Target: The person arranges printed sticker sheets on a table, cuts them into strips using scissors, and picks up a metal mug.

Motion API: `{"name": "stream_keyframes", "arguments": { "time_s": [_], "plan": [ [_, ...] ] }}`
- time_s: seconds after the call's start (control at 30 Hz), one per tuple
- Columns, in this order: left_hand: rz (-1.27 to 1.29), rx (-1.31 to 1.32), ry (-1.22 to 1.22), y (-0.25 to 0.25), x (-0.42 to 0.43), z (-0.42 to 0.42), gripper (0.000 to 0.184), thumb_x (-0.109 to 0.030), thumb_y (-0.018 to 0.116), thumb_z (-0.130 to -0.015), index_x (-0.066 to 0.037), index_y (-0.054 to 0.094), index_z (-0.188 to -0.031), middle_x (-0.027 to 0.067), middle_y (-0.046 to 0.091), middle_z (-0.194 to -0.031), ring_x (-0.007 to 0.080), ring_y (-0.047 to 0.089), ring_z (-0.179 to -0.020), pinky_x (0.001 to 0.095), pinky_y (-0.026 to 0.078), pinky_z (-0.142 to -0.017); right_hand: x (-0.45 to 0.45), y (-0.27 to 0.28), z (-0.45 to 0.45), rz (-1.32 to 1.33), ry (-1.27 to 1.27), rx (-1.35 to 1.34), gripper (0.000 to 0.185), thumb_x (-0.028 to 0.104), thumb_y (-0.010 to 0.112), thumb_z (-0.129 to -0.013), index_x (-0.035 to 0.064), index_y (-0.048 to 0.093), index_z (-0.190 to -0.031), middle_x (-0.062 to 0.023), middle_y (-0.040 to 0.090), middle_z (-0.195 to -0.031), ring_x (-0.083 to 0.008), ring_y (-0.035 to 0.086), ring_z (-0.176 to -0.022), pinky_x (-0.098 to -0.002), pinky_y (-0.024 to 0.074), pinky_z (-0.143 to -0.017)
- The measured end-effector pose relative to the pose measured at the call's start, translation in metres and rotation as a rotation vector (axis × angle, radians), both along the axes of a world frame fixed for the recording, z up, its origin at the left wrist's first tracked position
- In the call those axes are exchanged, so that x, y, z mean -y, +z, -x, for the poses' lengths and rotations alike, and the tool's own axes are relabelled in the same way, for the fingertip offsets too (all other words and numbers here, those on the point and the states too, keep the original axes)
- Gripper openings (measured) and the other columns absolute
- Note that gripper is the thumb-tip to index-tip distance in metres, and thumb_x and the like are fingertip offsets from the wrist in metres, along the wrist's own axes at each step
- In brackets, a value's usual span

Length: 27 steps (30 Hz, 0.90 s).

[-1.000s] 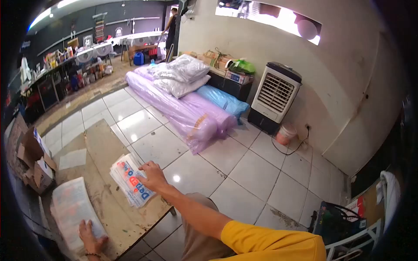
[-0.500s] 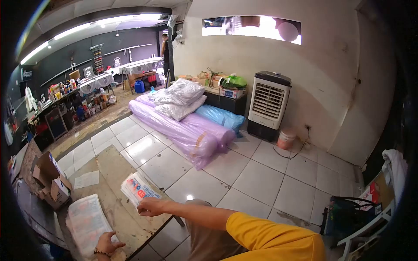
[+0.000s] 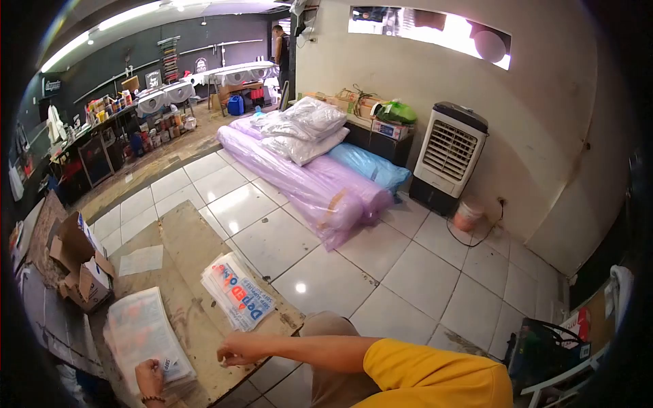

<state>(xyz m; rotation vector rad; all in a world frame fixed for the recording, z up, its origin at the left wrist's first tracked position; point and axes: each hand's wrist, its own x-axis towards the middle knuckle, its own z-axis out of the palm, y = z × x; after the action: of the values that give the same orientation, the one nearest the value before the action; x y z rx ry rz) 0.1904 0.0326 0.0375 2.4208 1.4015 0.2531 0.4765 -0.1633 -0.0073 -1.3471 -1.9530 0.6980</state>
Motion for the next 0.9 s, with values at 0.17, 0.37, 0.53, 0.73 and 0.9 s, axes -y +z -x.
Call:
{"name": "stream_keyframes", "arguments": {
  "time_s": [0.17, 0.37, 0.53, 0.73, 0.9],
  "plan": [
    [-0.123, -0.051, -0.064, -0.007, 0.014, 0.003, 0.049, -0.021, 0.088, -0.059, 0.0, 0.071, -0.101, 0.0249, 0.068, -0.11, 0.0369, 0.065, -0.107, 0.0431, 0.052, -0.094, -0.013, -0.02, 0.002, -0.025, 0.015, 0.013, 0.015, 0.017, 0.067, -0.085, 0.0034, 0.07, -0.091, -0.0151, 0.069, -0.086, -0.0336, 0.066, -0.084, -0.0432, 0.0511, -0.072],
    [-0.04, 0.071, -0.313, -0.042, -0.016, 0.033, 0.048, -0.018, 0.088, -0.059, -0.002, 0.071, -0.102, 0.0232, 0.06, -0.131, 0.04, 0.057, -0.119, 0.0453, 0.044, -0.105, -0.035, -0.042, -0.001, -0.066, -0.052, -0.13, 0.013, 0.007, 0.067, -0.083, 0.0026, 0.071, -0.094, -0.0158, 0.07, -0.086, -0.0298, 0.067, -0.084, -0.04, 0.0529, -0.075],
    [0.12, 0.252, -0.118, -0.056, -0.019, 0.042, 0.026, -0.013, 0.08, -0.07, 0.0, 0.075, -0.093, 0.016, 0.067, -0.122, 0.0326, 0.059, -0.121, 0.0371, 0.049, -0.1, -0.021, -0.007, -0.006, -0.083, -0.051, 0.011, 0.015, 0.015, 0.069, -0.086, 0.004, 0.071, -0.096, -0.0126, 0.07, -0.091, -0.0303, 0.067, -0.085, -0.0405, 0.0528, -0.074],
    [-0.017, 0.224, 0.14, 0.006, 0.012, 0.014, 0.015, -0.009, 0.079, -0.074, 0.0, 0.075, -0.085, 0.0143, 0.072, -0.105, 0.03, 0.068, -0.1, 0.0372, 0.054, -0.079, -0.022, -0.004, 0.0, -0.09, -0.013, 0.067, 0.014, 0.015, 0.069, -0.086, 0.0041, 0.073, -0.094, -0.0121, 0.07, -0.088, -0.0308, 0.066, -0.083, -0.0398, 0.0526, -0.073],
    [-0.552, 0.402, 0.393, 0.019, 0.004, 0.021, 0.008, -0.009, 0.078, -0.071, -0.004, 0.072, -0.076, 0.0119, 0.072, -0.094, 0.0316, 0.066, -0.092, 0.0377, 0.051, -0.08, -0.022, 0.001, 0.001, -0.046, -0.035, 0.051, 0.013, 0.014, 0.069, -0.087, 0.0041, 0.073, -0.095, -0.0108, 0.07, -0.082, -0.0295, 0.066, -0.08, -0.0385, 0.0523, -0.071]
  ]
}}
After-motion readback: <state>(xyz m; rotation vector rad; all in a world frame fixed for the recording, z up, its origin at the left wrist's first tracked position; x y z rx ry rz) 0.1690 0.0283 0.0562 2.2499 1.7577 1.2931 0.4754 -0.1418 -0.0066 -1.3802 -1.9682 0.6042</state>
